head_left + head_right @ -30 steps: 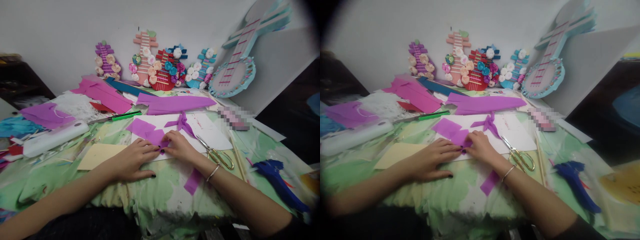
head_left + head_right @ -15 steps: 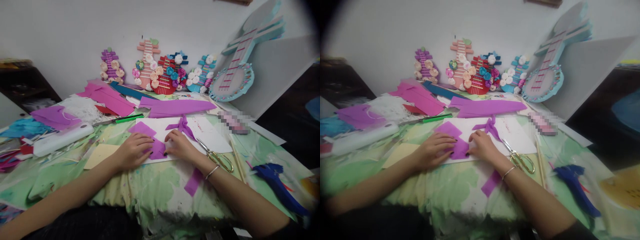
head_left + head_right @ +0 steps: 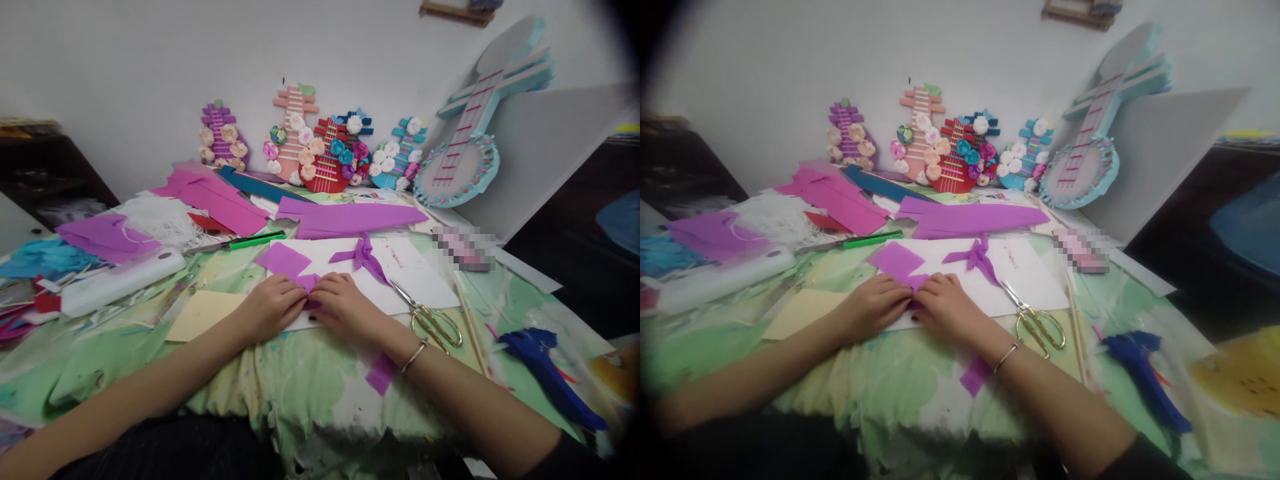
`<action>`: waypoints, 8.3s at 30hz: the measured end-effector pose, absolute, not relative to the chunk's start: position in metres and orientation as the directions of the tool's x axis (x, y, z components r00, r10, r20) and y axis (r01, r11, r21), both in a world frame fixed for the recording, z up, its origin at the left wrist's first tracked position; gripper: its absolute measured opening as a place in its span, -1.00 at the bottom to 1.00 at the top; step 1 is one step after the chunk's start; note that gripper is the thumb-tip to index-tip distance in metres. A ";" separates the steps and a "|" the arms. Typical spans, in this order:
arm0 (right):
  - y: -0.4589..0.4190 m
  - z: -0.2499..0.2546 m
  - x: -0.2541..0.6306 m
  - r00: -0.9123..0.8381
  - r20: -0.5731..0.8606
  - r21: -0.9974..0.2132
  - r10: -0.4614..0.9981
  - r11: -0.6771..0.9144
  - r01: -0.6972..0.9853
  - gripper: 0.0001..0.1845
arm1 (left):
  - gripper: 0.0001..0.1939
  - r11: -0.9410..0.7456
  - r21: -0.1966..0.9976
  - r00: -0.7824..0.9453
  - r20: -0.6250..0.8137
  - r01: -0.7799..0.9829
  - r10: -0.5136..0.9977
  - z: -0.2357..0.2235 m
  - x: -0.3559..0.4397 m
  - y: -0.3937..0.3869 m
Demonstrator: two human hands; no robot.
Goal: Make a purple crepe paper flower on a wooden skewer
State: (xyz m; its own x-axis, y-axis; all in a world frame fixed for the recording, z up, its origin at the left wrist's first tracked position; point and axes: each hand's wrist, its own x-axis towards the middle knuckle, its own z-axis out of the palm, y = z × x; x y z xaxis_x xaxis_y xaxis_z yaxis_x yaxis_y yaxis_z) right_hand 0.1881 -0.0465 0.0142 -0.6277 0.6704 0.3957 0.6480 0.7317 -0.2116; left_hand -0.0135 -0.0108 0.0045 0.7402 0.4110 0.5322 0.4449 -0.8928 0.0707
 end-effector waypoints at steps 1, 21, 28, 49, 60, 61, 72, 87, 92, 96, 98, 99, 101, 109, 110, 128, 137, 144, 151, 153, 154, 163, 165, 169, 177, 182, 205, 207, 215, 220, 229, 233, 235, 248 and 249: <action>-0.048 0.014 0.186 -0.625 0.385 -0.212 0.679 0.725 0.656 -0.81 | -0.82 -0.880 0.120 0.716 0.537 0.459 0.446 0.005 -0.014 -0.011; -0.051 0.019 0.190 -0.664 0.395 -0.219 0.635 0.767 0.603 -0.69 | -0.81 -0.946 0.001 0.793 0.545 0.325 0.273 0.005 -0.013 -0.020; -0.050 0.009 0.183 -0.554 0.524 -0.246 0.646 0.738 0.628 -0.59 | -0.74 -0.891 0.023 0.730 0.565 0.453 0.386 0.001 -0.016 -0.023; -0.032 -0.001 0.196 -0.459 0.577 -0.356 0.676 0.714 0.603 -0.81 | -0.79 -0.923 0.068 0.784 0.507 0.378 0.358 0.004 -0.025 -0.008; -0.040 0.007 0.202 -0.579 0.471 -0.442 0.665 0.746 0.497 -0.80 | -0.80 -0.918 0.189 0.838 0.375 0.349 0.396 0.020 -0.025 -0.004; -0.039 0.007 0.203 -0.579 0.468 -0.451 0.668 0.744 0.494 -0.79 | -0.81 -0.908 0.236 0.839 0.355 0.347 0.413 0.022 -0.026 -0.003; -0.035 0.006 0.207 -0.600 0.489 -0.437 0.633 0.774 0.459 -0.69 | -0.76 -0.816 0.533 0.874 0.261 0.223 0.410 0.030 -0.033 0.004; -0.032 -0.001 0.209 -0.388 0.450 -0.678 0.805 0.590 0.438 -0.81 | -0.82 -0.708 0.641 0.793 0.247 0.297 0.557 0.013 -0.006 0.009; -0.031 0.002 0.211 -0.430 0.452 -0.618 0.782 0.622 0.481 -0.88 | -0.86 -0.660 0.660 0.712 0.265 0.358 0.651 0.013 -0.003 0.006; -0.033 0.007 0.212 -0.494 0.441 -0.571 0.750 0.659 0.491 -0.80 | -0.88 -0.662 0.653 0.693 0.282 0.368 0.663 0.011 -0.006 0.006; -0.033 0.008 0.211 -0.498 0.444 -0.548 0.745 0.666 0.507 -0.79 | -0.88 -0.652 0.667 0.693 0.275 0.362 0.667 0.010 -0.007 0.005; -0.033 0.009 0.211 -0.500 0.445 -0.539 0.743 0.668 0.513 -0.79 | -0.88 -0.648 0.675 0.699 0.270 0.353 0.662 0.010 -0.007 0.005; -0.033 0.009 0.210 -0.517 0.447 -0.525 0.730 0.682 0.509 -0.79 | -0.90 -0.652 0.683 0.725 0.259 0.330 0.638 0.012 -0.007 0.004; -0.033 0.008 0.205 -0.496 0.408 -0.579 0.767 0.637 0.508 -0.82 | -0.91 -0.688 0.629 0.775 0.207 0.362 0.597 0.013 -0.002 0.004; -0.033 0.008 0.204 -0.478 0.396 -0.595 0.784 0.616 0.516 -0.82 | -0.92 -0.689 0.632 0.776 0.212 0.354 0.594 0.013 -0.002 0.003; -0.033 0.007 0.202 -0.459 0.336 -0.655 0.822 0.555 0.513 -0.87 | -0.95 -0.546 0.762 0.681 0.194 0.349 0.706 0.012 -0.001 0.000; -0.034 0.011 0.200 -0.482 0.346 -0.616 0.805 0.582 0.530 -0.88 | -0.95 -0.568 0.746 0.687 0.210 0.347 0.696 0.013 -0.002 -0.001; -0.033 0.009 0.200 -0.516 0.387 -0.570 0.764 0.638 0.518 -0.84 | -0.95 -0.580 0.742 0.696 0.219 0.336 0.684 0.013 -0.002 -0.001; -0.032 0.006 0.200 -0.592 0.430 -0.473 0.682 0.729 0.495 -0.81 | -0.93 -0.723 0.613 0.726 0.332 0.319 0.602 0.013 -0.001 -0.001; -0.033 0.007 0.200 -0.599 0.426 -0.465 0.678 0.732 0.497 -0.81 | -0.89 -0.797 0.517 0.748 0.383 0.312 0.542 0.014 -0.001 -0.004; -0.033 0.008 0.200 -0.601 0.425 -0.464 0.677 0.733 0.497 -0.81 | -0.87 -0.827 0.469 0.762 0.399 0.309 0.511 0.015 -0.002 -0.006; -0.032 0.005 0.199 -0.601 0.431 -0.431 0.673 0.739 0.519 -0.80 | -0.73 -0.962 0.122 0.885 0.379 0.243 0.271 0.010 -0.015 -0.028; -0.032 0.005 0.199 -0.598 0.434 -0.440 0.674 0.738 0.512 -0.81 | -0.71 -0.957 0.114 0.890 0.352 0.267 0.290 0.009 -0.018 -0.032; -0.032 0.006 0.198 -0.592 0.436 -0.448 0.678 0.734 0.511 -0.81 | -0.64 -0.942 0.067 0.879 0.340 0.330 0.333 0.011 -0.020 -0.041; -0.033 0.011 0.201 -0.543 0.363 -0.568 0.757 0.642 0.515 -0.79 | -0.60 -0.940 0.028 0.912 0.234 0.339 0.336 0.019 -0.019 -0.047; -0.033 0.009 0.206 -0.497 0.277 -0.667 0.822 0.537 0.516 -0.66 | -0.59 -0.936 0.016 0.912 0.223 0.351 0.346 0.017 -0.019 -0.047; -0.032 0.007 0.203 -0.475 0.197 -0.759 0.858 0.440 0.479 -0.70 | -0.52 -0.926 -0.021 0.907 0.210 0.376 0.364 0.014 -0.021 -0.048; -0.032 0.006 0.203 -0.471 0.200 -0.762 0.859 0.439 0.477 -0.70 | -0.51 -0.925 -0.022 0.907 0.205 0.380 0.368 0.014 -0.021 -0.048; -0.032 0.006 0.204 -0.474 0.197 -0.788 0.858 0.427 0.444 -0.70 | -0.49 -0.919 -0.013 0.899 0.214 0.393 0.381 0.014 -0.023 -0.049; -0.032 0.006 0.203 -0.474 0.200 -0.801 0.858 0.421 0.425 -0.70 | -0.47 -0.914 0.073 0.884 0.233 0.400 0.405 0.013 -0.023 -0.048; -0.032 0.004 0.204 -0.477 0.187 -0.817 0.859 0.405 0.409 -0.69 | -0.59 -0.850 0.252 0.819 0.245 0.463 0.519 0.013 -0.025 -0.046; -0.031 0.003 0.204 -0.472 0.183 -0.833 0.863 0.391 0.392 -0.69 | -0.61 -0.882 0.217 0.844 0.268 0.417 0.465 0.014 -0.024 -0.044; -0.031 0.004 0.204 -0.468 0.184 -0.830 0.864 0.391 0.397 -0.70 | -0.60 -0.892 0.203 0.853 0.268 0.404 0.448 0.014 -0.024 -0.044; -0.032 0.003 0.203 -0.470 0.194 -0.814 0.861 0.408 0.412 -0.71 | -0.51 -0.899 0.158 0.870 0.230 0.408 0.435 0.014 -0.024 -0.043; -0.032 0.003 0.203 -0.470 0.195 -0.814 0.861 0.410 0.412 -0.71 | -0.51 -0.898 0.163 0.869 0.230 0.409 0.437 0.014 -0.024 -0.043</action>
State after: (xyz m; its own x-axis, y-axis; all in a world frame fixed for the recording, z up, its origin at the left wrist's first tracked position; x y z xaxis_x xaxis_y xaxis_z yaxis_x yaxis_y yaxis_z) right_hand 0.2031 -0.0318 0.0029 -0.4701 0.8608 0.1953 0.4117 0.4095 -0.8141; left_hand -0.0238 -0.0434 0.0144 0.8693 0.4373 0.2304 0.4087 -0.8981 0.1626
